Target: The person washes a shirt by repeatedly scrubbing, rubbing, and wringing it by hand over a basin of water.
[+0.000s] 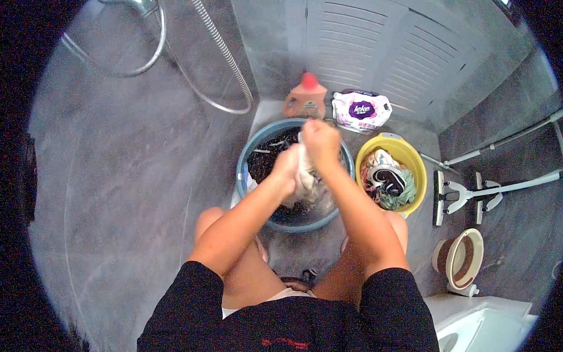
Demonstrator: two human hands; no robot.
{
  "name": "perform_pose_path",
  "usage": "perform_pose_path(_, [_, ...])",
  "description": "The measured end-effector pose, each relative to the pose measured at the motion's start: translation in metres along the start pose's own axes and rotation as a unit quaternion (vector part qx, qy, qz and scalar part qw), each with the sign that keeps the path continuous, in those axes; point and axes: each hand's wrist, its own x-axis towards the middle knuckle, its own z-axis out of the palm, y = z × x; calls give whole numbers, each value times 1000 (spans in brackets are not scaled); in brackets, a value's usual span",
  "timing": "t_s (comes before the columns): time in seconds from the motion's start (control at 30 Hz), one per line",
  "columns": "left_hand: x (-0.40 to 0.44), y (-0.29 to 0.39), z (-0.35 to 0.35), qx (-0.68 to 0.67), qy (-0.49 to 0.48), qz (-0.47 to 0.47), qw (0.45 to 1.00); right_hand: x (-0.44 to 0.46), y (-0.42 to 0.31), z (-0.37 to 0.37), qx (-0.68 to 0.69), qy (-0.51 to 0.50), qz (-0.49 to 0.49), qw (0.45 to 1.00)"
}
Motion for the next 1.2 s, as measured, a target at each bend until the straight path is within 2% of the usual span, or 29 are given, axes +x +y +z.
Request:
perform_pose_path(0.07, [6, -17, 6, -32, -36, 30, 998, 3, -10, -12, -45, -1, 33, 998])
perform_pose_path(0.1, [8, -16, -1, -7, -6, 71, 997, -1, -19, -16, -21, 6, 28, 999])
perform_pose_path(0.13, [-4, -2, 2, -10, 9, 63, 998, -10, -29, -16, 2, 11, 21, 1000])
perform_pose_path(0.17, [0, 6, -5, -42, 37, 57, 997, -22, -32, -11, 29, 6, -9, 1000])
perform_pose_path(0.2, [6, 16, -13, -74, 63, 51, 994, -35, -32, -5, 4, -6, -100, 995])
perform_pose_path(0.23, [12, 23, -24, -143, -68, 50, 986, -48, -44, -6, 16, -25, -149, 988])
perform_pose_path(0.27, [13, 24, -35, -155, -191, 27, 969, -56, -53, -8, 28, -47, -195, 979])
perform_pose_path(0.3, [19, 12, -28, -131, -95, 14, 987, -52, -35, -4, 32, -17, -216, 976])
perform_pose_path(0.33, [-3, 14, -2, -104, 3, -1, 995, -37, -20, -6, 4, -1, -133, 991])
perform_pose_path(0.4, [0, -9, -1, 97, -76, 17, 992, 3, 15, -19, 3, -61, 85, 995])
perform_pose_path(0.47, [-5, -11, 10, 26, -66, 11, 997, 13, 40, -12, 71, -72, 105, 989])
perform_pose_path(0.5, [-3, -5, 4, -6, -74, 20, 997, 9, 42, -11, 133, -142, 166, 967])
perform_pose_path(0.53, [4, 10, -6, -38, -83, 31, 995, 5, 48, -8, 229, -207, 144, 940])
perform_pose_path(0.6, [2, 42, -23, -140, -153, 17, 978, -12, 21, -26, 355, -372, 261, 817])
perform_pose_path(0.63, [-2, 56, -31, -134, -143, 15, 980, -16, 9, -33, 196, -457, 211, 842])
perform_pose_path(0.67, [-4, 65, -37, -129, -134, 14, 983, -23, 15, -34, 173, -459, 86, 867])
perform_pose_path(0.73, [-4, 67, -44, -114, -149, 27, 982, -32, 30, -28, 180, -484, 149, 843])
perform_pose_path(0.77, [-5, 65, -47, -97, -162, 35, 981, -30, 30, -30, 164, -464, 112, 863])
perform_pose_path(0.8, [-4, 62, -49, -98, -161, 34, 982, -25, 48, -28, 101, -442, -30, 891])
perform_pose_path(0.87, [-21, 66, -42, 18, -130, 31, 991, -6, 52, -47, 145, -430, 81, 887])
perform_pose_path(0.9, [-23, 64, -46, 174, -108, 70, 976, -1, 48, -58, 207, -364, 146, 896])
perform_pose_path(0.93, [-33, 68, -40, 317, -82, 54, 943, 5, 29, -72, 265, -293, 209, 895])
perform_pose_path(1.0, [-32, 59, -47, 450, -178, 103, 869, 13, 24, -81, 369, -270, 178, 871])
perform_pose_path(1.03, [-25, 55, -48, 489, -185, 61, 850, 13, 16, -81, 389, -246, 206, 863])
perform_pose_path(1.1, [-14, 35, -52, 367, -202, 54, 906, 10, 9, -75, 409, -222, 234, 854])
perform_pose_path(1.17, [-12, 28, -47, 197, -208, 50, 957, 8, 8, -68, 259, -182, 212, 925])
perform_pose_path(1.2, [-11, 28, -44, 102, -208, 52, 971, 4, 18, -51, 245, -151, 56, 956])
